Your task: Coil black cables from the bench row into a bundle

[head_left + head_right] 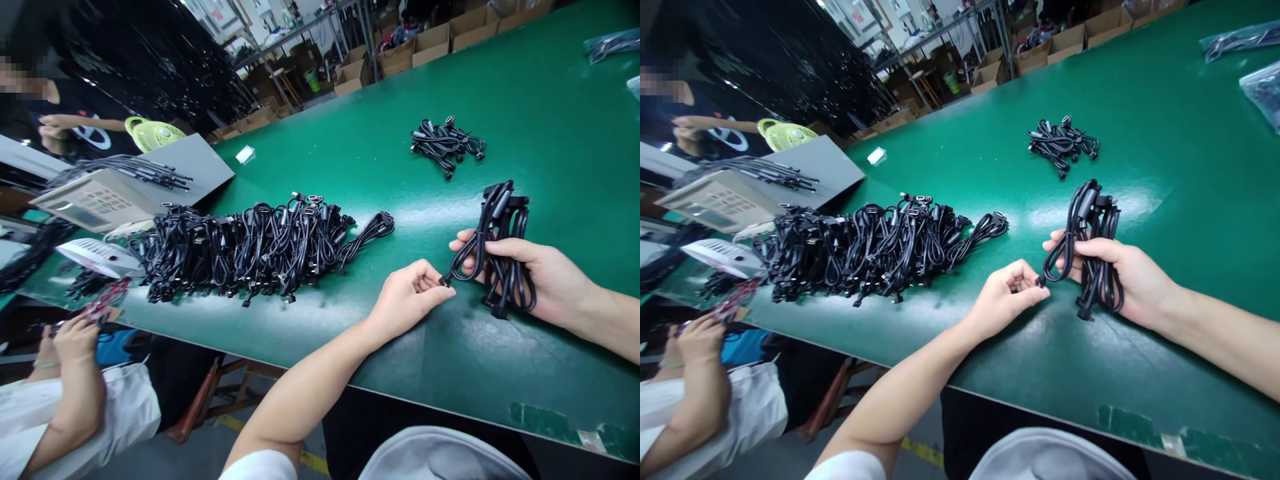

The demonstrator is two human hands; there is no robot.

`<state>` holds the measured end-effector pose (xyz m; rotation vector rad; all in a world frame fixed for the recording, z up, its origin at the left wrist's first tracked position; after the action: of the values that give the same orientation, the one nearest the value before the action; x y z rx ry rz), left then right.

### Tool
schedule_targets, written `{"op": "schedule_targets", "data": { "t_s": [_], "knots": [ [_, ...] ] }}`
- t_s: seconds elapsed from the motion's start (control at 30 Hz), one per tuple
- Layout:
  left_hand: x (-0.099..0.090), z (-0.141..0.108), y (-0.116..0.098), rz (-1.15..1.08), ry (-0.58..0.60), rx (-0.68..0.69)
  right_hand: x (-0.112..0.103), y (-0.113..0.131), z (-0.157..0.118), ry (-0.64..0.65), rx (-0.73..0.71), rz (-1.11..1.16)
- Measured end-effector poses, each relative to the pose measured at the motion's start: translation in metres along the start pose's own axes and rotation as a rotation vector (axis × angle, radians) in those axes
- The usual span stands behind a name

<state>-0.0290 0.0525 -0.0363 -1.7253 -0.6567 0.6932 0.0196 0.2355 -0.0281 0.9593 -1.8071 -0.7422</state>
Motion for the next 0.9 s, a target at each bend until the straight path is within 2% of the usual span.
{"op": "schedule_targets", "data": {
  "t_s": [0.07, 0.13, 0.2, 0.23, 0.27, 0.33, 0.4, 0.43, 0.5, 0.57, 0.63, 0.7, 0.77, 0.9],
  "knots": [
    [0.002, -0.001, 0.002, 0.05, 0.008, 0.022, -0.005, -0.002, -0.003, -0.059, 0.074, 0.051],
    [0.005, -0.001, 0.002, 0.143, 0.079, 0.079, -0.009, -0.003, -0.004, -0.082, 0.099, -0.011],
    [0.001, 0.0, -0.002, 0.265, 0.15, 0.185, -0.007, -0.004, -0.003, -0.015, 0.092, -0.116],
    [-0.006, 0.001, -0.005, 0.342, 0.127, 0.25, -0.004, -0.005, -0.003, 0.027, 0.088, -0.154],
    [-0.016, 0.003, -0.008, 0.431, 0.05, 0.311, -0.001, -0.007, -0.003, 0.059, 0.09, -0.179],
    [-0.047, 0.007, -0.013, 0.637, -0.236, 0.376, 0.002, -0.012, -0.005, 0.064, 0.134, -0.207],
    [-0.076, 0.013, -0.013, 0.846, -0.487, 0.316, 0.002, -0.018, -0.007, 0.027, 0.192, -0.213],
    [-0.087, 0.016, -0.01, 0.935, -0.538, 0.258, 0.001, -0.021, -0.007, 0.016, 0.219, -0.207],
    [-0.097, 0.023, -0.004, 1.054, -0.523, 0.181, -0.001, -0.024, -0.006, -0.002, 0.245, -0.176],
    [-0.095, 0.023, -0.004, 1.058, -0.484, 0.226, -0.002, -0.024, -0.005, -0.031, 0.242, -0.147],
    [-0.087, 0.017, -0.012, 0.94, -0.525, 0.352, 0.0, -0.021, -0.005, -0.063, 0.228, -0.129],
    [-0.078, 0.009, -0.021, 0.711, -0.552, 0.432, 0.003, -0.019, -0.007, -0.08, 0.213, -0.132],
    [-0.067, 0.006, -0.024, 0.351, -0.441, 0.41, 0.005, -0.018, -0.009, -0.084, 0.19, -0.156],
    [-0.038, 0.008, -0.018, -0.435, -0.099, 0.218, 0.009, -0.022, -0.011, -0.016, 0.159, -0.156]
  ]
}}
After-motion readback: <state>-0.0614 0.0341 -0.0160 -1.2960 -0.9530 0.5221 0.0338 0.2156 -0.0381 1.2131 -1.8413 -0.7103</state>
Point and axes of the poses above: each hand's wrist, its own z-axis towards the middle knuckle, its own x-axis out of the palm, y = z × x, the point moved 4 cm from there along z, towards the middle knuckle
